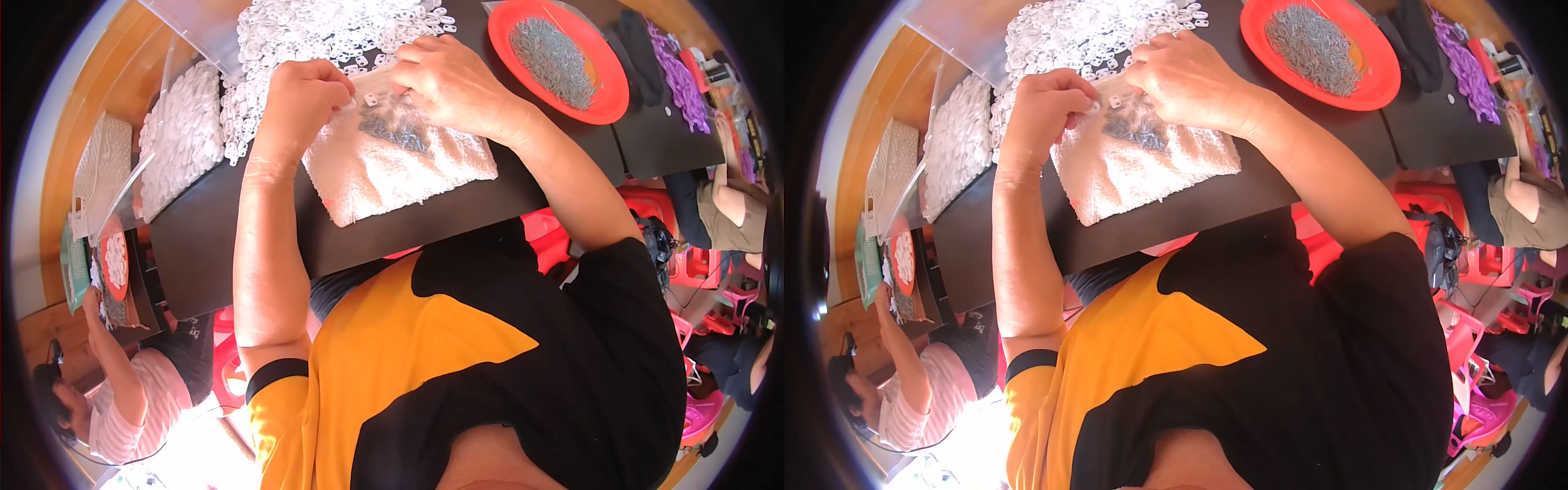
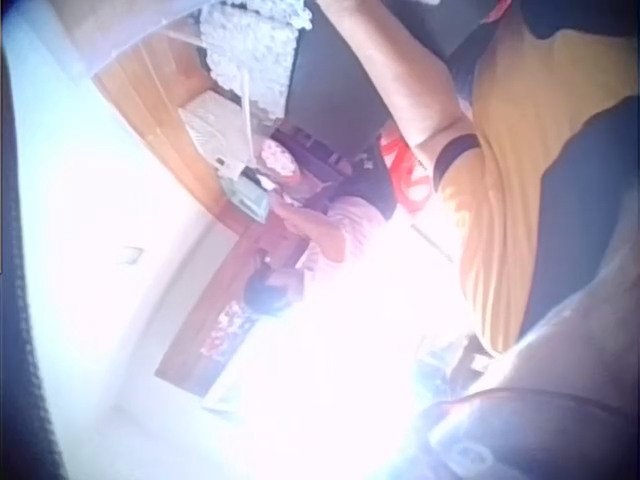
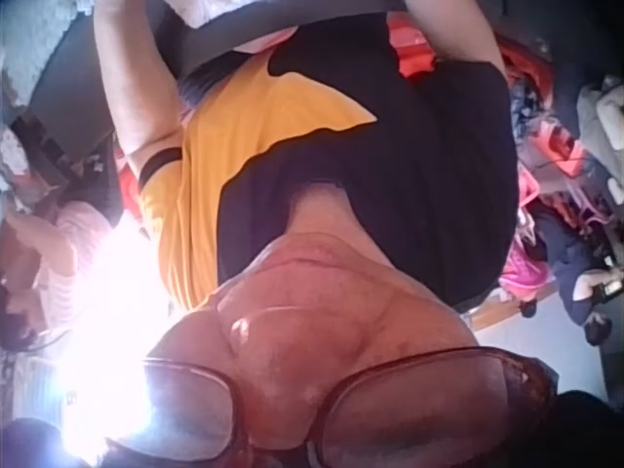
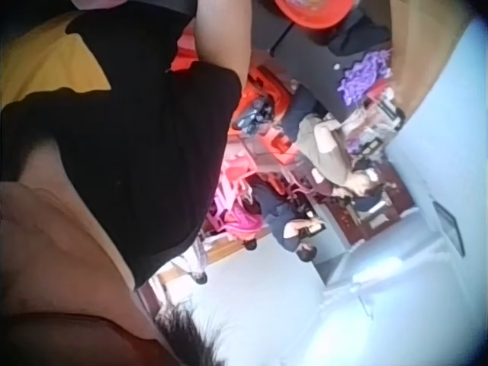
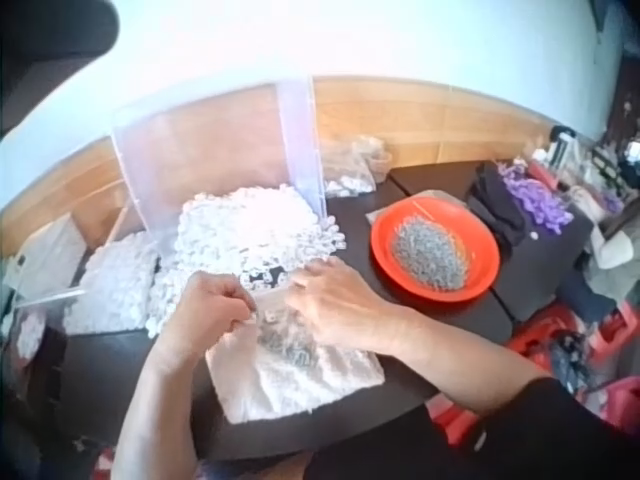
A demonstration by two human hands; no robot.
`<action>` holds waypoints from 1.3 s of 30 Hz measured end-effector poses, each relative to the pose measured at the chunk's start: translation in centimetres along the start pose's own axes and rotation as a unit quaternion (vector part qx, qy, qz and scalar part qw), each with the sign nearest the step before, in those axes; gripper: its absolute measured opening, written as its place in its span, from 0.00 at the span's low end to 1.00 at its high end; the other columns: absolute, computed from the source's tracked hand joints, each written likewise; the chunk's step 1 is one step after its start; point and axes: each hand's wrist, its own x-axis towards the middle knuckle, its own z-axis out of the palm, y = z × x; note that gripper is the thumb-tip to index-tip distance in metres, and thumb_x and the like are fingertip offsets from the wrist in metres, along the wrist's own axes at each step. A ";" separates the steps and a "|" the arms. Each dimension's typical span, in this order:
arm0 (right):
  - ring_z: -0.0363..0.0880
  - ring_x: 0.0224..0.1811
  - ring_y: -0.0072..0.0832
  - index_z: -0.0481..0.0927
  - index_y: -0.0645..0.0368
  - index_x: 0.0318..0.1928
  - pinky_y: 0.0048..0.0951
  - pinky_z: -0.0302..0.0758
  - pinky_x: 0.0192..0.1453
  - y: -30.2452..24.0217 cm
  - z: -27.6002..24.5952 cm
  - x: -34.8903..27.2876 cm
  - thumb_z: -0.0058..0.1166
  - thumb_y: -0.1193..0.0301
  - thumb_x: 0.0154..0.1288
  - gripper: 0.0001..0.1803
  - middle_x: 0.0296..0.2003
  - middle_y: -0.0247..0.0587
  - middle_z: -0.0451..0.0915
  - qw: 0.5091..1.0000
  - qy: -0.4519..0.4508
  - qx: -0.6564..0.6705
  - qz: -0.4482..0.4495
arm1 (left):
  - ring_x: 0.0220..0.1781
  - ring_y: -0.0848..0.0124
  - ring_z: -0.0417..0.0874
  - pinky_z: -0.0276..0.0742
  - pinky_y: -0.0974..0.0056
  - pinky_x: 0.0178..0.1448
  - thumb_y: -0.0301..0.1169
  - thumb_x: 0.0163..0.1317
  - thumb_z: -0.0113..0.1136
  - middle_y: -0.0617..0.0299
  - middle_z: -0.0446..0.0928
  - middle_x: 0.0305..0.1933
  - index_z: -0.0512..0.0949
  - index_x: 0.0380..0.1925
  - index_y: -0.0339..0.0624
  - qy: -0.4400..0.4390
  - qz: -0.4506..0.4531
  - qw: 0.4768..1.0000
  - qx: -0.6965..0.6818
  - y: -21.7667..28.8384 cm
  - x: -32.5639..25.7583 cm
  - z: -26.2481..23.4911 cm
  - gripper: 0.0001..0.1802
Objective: Assembling small white plastic components with tiny metal parts at a workbench.
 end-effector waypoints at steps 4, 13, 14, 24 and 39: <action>0.77 0.43 0.34 0.78 0.55 0.31 0.39 0.71 0.48 0.1 -0.3 0.2 0.58 0.74 0.53 0.04 0.34 0.33 0.77 0.997 0.045 0.064 0.005 | 0.24 0.75 0.73 0.70 0.69 0.30 0.27 0.50 0.60 0.64 0.78 0.21 0.82 0.25 0.34 0.081 0.101 0.988 0.081 -0.1 -0.1 1.0 0.06; 0.78 0.37 0.40 0.75 0.56 0.32 0.40 0.74 0.39 -0.6 -0.5 0.9 0.57 0.75 0.56 0.03 0.31 0.36 0.77 0.980 0.162 0.116 -0.011 | 0.19 0.80 0.71 0.60 0.75 0.19 0.29 0.57 0.63 0.64 0.78 0.23 0.82 0.28 0.35 -0.039 -0.014 0.972 -0.229 1.6 -1.1 1.5 0.07; 0.79 0.36 0.41 0.75 0.57 0.31 0.41 0.75 0.38 -0.5 -0.5 0.9 0.57 0.75 0.57 0.03 0.30 0.37 0.77 0.977 0.176 0.122 -0.009 | 0.19 0.80 0.71 0.60 0.75 0.19 0.29 0.57 0.63 0.64 0.78 0.23 0.82 0.28 0.35 -0.040 -0.014 0.973 -0.228 1.7 -1.2 1.6 0.07; 0.79 0.33 0.31 0.76 0.62 0.36 0.29 0.75 0.38 -0.8 -0.5 0.7 0.58 0.81 0.59 0.06 0.30 0.38 0.77 0.969 0.162 0.188 0.019 | 0.19 0.78 0.72 0.60 0.75 0.19 0.26 0.55 0.61 0.62 0.77 0.23 0.82 0.28 0.34 -0.028 -0.036 0.956 -0.290 1.6 -1.1 1.8 0.06; 0.78 0.38 0.17 0.80 0.66 0.40 0.20 0.74 0.46 -1.5 -3.1 1.6 0.55 0.80 0.65 0.04 0.34 0.30 0.81 0.873 0.112 0.443 0.170 | 0.27 0.72 0.78 0.74 0.65 0.33 0.29 0.50 0.68 0.63 0.77 0.25 0.82 0.30 0.36 0.037 0.108 0.993 0.023 -0.5 -0.5 1.6 0.09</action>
